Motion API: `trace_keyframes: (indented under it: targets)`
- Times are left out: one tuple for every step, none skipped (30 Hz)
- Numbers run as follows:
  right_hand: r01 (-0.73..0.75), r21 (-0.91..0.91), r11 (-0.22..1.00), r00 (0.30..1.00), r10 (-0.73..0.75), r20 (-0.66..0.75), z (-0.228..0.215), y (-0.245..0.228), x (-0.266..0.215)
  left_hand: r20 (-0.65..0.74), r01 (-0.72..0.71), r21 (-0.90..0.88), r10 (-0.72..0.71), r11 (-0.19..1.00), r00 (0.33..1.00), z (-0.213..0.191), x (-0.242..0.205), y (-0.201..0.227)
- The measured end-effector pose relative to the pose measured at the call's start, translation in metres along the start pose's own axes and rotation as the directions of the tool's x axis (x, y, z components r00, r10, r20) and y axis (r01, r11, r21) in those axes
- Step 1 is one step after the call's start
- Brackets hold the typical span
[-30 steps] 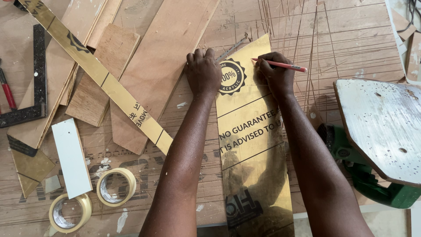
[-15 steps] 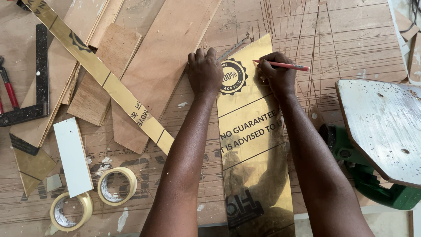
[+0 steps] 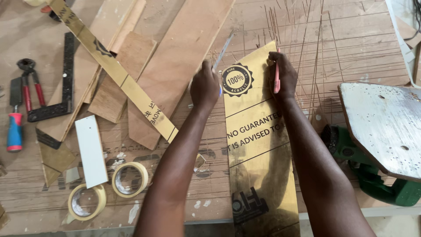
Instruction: The person measures and marks a wooden plank using a tape measure and pencil, then cuts the plank with a circular saw. They repeat the measuring, marking, and cutting process on the same plank.
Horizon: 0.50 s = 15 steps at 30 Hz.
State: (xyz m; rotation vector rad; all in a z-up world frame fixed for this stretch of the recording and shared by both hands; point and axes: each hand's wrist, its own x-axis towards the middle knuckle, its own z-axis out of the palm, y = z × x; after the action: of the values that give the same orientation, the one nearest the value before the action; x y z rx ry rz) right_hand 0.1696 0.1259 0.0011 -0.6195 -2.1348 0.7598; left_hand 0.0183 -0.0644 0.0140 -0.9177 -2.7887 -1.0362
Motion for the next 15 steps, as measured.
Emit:
trace_keyframes:
  targets:
    - [-0.022, -0.007, 1.000, 0.999, 0.023, 0.026, 0.000, -0.001, -0.003, 0.071, 0.066, -0.035, -0.063, 0.997, 0.996, -0.004, -0.013, -0.002]
    - [-0.044, -0.015, 0.999, 0.998, 0.045, 0.053, -0.002, -0.002, -0.006, 0.143, 0.133, -0.066, -0.123, 0.989, 0.982, -0.009, -0.028, -0.004]
    - [-0.065, -0.032, 0.997, 0.995, 0.067, 0.078, -0.007, -0.002, -0.009, 0.260, 0.129, -0.050, -0.111, 0.990, 0.959, -0.015, -0.049, -0.005]
    - [-0.052, -0.033, 0.998, 0.988, 0.056, 0.143, -0.012, -0.003, -0.013, 0.374, 0.121, -0.034, -0.099, 0.992, 0.922, -0.024, -0.075, -0.007]
    - [-0.042, -0.036, 0.998, 0.978, 0.048, 0.201, -0.018, -0.006, -0.017, 0.430, 0.038, -0.041, -0.017, 0.998, 0.903, -0.035, -0.105, -0.007]
    - [-0.032, -0.039, 0.999, 0.965, 0.041, 0.259, -0.024, -0.010, -0.022, 0.465, -0.081, -0.084, 0.111, 0.993, 0.878, -0.048, -0.132, -0.007]
    - [0.014, -0.159, 0.987, 0.944, 0.040, 0.328, -0.029, -0.017, -0.036, 0.483, -0.191, -0.147, 0.239, 0.971, 0.842, -0.063, -0.163, -0.006]
    - [0.067, -0.272, 0.960, 0.918, 0.048, 0.395, -0.035, -0.026, -0.057, 0.652, -0.136, -0.061, 0.142, 0.989, 0.745, -0.075, -0.185, -0.004]
    - [-0.020, -0.301, 0.954, 0.876, 0.162, 0.455, -0.047, -0.037, -0.088, 0.700, -0.060, -0.098, 0.112, 0.993, 0.705, -0.088, -0.207, -0.003]
    - [-0.039, -0.382, 0.923, 0.826, 0.245, 0.508, -0.069, -0.048, -0.122, 0.747, 0.018, -0.129, 0.085, 0.991, 0.659, -0.101, -0.228, -0.003]
    - [0.066, -0.435, 0.898, 0.852, 0.176, 0.492, -0.097, -0.058, -0.155, 0.821, 0.056, -0.051, 0.010, 0.997, 0.571, -0.105, -0.239, -0.004]
    - [0.165, -0.332, 0.929, 0.893, 0.002, 0.451, -0.136, -0.068, -0.189, 0.878, 0.083, 0.031, -0.067, 0.996, 0.474, -0.107, -0.252, -0.006]
    - [0.176, -0.282, 0.943, 0.902, -0.040, 0.430, -0.176, -0.079, -0.221, 0.908, 0.105, -0.015, -0.030, 0.994, 0.418, -0.105, -0.263, -0.008]
    - [-0.004, -0.475, 0.880, 0.830, 0.267, 0.489, -0.206, -0.089, -0.251, 0.932, 0.129, -0.060, 0.009, 0.990, 0.362, -0.100, -0.271, -0.010]
    - [-0.096, -0.465, 0.880, 0.815, 0.337, 0.470, -0.232, -0.094, -0.274, 0.950, 0.153, -0.103, 0.051, 0.983, 0.309, -0.094, -0.274, -0.014]
